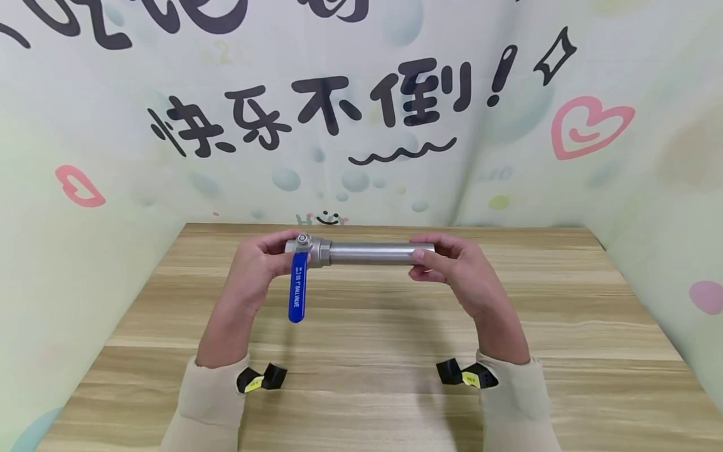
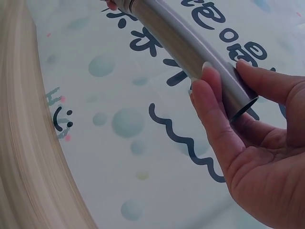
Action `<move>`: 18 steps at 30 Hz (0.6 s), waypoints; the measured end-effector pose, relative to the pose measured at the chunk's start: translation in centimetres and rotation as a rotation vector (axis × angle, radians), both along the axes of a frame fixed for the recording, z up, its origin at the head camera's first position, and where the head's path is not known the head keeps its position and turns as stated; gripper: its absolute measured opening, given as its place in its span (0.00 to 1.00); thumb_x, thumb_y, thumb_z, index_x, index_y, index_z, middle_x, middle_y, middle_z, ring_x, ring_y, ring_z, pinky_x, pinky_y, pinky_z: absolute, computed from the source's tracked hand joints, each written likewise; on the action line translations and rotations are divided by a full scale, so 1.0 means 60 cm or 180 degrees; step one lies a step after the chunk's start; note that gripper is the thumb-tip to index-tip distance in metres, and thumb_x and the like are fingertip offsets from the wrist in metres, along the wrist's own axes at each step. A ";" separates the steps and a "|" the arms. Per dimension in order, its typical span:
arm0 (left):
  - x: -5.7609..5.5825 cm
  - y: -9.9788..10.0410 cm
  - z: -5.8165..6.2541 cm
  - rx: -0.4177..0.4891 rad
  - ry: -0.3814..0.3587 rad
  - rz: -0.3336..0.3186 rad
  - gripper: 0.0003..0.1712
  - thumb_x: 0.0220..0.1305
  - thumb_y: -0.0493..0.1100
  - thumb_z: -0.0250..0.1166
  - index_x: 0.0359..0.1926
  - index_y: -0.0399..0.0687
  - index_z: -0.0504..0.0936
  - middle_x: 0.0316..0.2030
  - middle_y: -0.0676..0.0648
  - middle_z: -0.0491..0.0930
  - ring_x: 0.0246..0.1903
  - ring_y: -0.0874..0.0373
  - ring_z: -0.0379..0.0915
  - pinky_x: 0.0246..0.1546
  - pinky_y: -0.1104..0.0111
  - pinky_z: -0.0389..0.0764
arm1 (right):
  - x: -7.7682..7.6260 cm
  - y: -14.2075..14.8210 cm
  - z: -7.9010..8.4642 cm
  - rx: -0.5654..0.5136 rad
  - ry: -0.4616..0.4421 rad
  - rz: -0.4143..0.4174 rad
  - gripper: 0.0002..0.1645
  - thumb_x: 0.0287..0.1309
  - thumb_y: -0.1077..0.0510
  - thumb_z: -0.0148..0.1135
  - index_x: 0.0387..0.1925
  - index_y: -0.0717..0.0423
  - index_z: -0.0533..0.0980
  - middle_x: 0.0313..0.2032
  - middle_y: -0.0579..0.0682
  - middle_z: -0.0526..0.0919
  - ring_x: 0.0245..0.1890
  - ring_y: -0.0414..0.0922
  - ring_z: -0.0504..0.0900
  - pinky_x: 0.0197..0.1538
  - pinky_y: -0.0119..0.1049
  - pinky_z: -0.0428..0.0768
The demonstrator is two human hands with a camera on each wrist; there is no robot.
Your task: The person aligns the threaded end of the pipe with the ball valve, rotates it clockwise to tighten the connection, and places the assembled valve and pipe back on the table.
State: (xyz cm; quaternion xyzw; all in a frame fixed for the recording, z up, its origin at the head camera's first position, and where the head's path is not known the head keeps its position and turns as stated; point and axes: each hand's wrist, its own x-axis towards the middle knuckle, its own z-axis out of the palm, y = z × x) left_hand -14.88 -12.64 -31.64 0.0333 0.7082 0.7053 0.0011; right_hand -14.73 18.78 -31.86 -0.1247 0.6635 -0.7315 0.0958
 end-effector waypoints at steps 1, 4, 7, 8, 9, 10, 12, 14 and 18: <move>0.000 0.000 0.000 -0.0004 0.0006 -0.0001 0.17 0.56 0.29 0.66 0.49 0.33 0.83 0.38 0.43 0.79 0.35 0.53 0.75 0.37 0.64 0.86 | 0.000 -0.001 0.000 0.0002 -0.0005 0.0000 0.12 0.63 0.63 0.62 0.47 0.62 0.80 0.41 0.55 0.77 0.32 0.45 0.85 0.44 0.37 0.85; 0.001 0.001 0.002 -0.0016 0.0020 0.0005 0.16 0.57 0.30 0.66 0.48 0.33 0.83 0.38 0.43 0.79 0.35 0.52 0.75 0.37 0.64 0.86 | 0.000 -0.001 0.002 -0.0012 -0.0014 0.0006 0.11 0.64 0.62 0.61 0.46 0.63 0.79 0.41 0.55 0.77 0.33 0.45 0.85 0.46 0.38 0.85; 0.001 0.002 0.003 -0.0008 0.0031 0.0000 0.16 0.57 0.29 0.66 0.48 0.33 0.83 0.38 0.43 0.78 0.34 0.52 0.74 0.37 0.64 0.86 | 0.001 -0.001 0.002 -0.0031 -0.0013 0.0016 0.11 0.65 0.62 0.60 0.46 0.64 0.79 0.41 0.55 0.77 0.34 0.45 0.85 0.46 0.38 0.85; 0.002 0.003 0.003 -0.0007 0.0028 0.0001 0.16 0.57 0.29 0.66 0.48 0.33 0.83 0.37 0.43 0.78 0.34 0.53 0.74 0.37 0.64 0.86 | 0.001 -0.001 0.002 -0.0035 -0.0021 0.0012 0.11 0.65 0.62 0.60 0.45 0.64 0.79 0.41 0.55 0.78 0.34 0.45 0.85 0.46 0.38 0.85; 0.002 0.003 0.003 -0.0009 0.0023 0.0000 0.16 0.57 0.29 0.66 0.48 0.33 0.83 0.37 0.43 0.78 0.34 0.53 0.74 0.37 0.64 0.86 | 0.001 -0.001 0.003 -0.0043 -0.0032 0.0012 0.11 0.65 0.62 0.60 0.45 0.63 0.80 0.40 0.55 0.78 0.34 0.45 0.85 0.46 0.38 0.84; 0.002 0.003 0.003 -0.0001 0.0013 -0.0002 0.16 0.57 0.29 0.66 0.48 0.33 0.83 0.37 0.43 0.78 0.34 0.53 0.75 0.37 0.64 0.86 | 0.001 -0.001 0.003 -0.0045 -0.0045 0.0005 0.10 0.64 0.61 0.60 0.45 0.63 0.80 0.40 0.54 0.78 0.34 0.45 0.85 0.46 0.38 0.84; 0.003 0.004 0.004 0.0006 -0.0011 0.0003 0.16 0.57 0.29 0.66 0.48 0.33 0.83 0.38 0.43 0.79 0.34 0.53 0.75 0.37 0.64 0.86 | 0.001 -0.001 0.003 -0.0049 -0.0064 -0.0006 0.09 0.64 0.62 0.61 0.44 0.62 0.81 0.40 0.54 0.79 0.34 0.45 0.85 0.47 0.39 0.84; 0.003 0.005 0.005 0.0011 -0.0035 0.0010 0.16 0.56 0.29 0.66 0.48 0.33 0.83 0.38 0.42 0.79 0.35 0.53 0.76 0.38 0.64 0.86 | 0.001 -0.001 0.004 -0.0061 -0.0093 -0.0024 0.09 0.64 0.62 0.61 0.43 0.61 0.82 0.40 0.54 0.79 0.35 0.45 0.86 0.47 0.39 0.84; 0.003 0.005 0.005 0.0007 -0.0042 0.0012 0.17 0.56 0.29 0.66 0.49 0.33 0.83 0.39 0.42 0.80 0.36 0.53 0.77 0.38 0.64 0.86 | 0.000 -0.001 0.004 -0.0091 -0.0119 -0.0048 0.09 0.63 0.62 0.62 0.43 0.61 0.82 0.40 0.55 0.79 0.35 0.46 0.86 0.47 0.40 0.84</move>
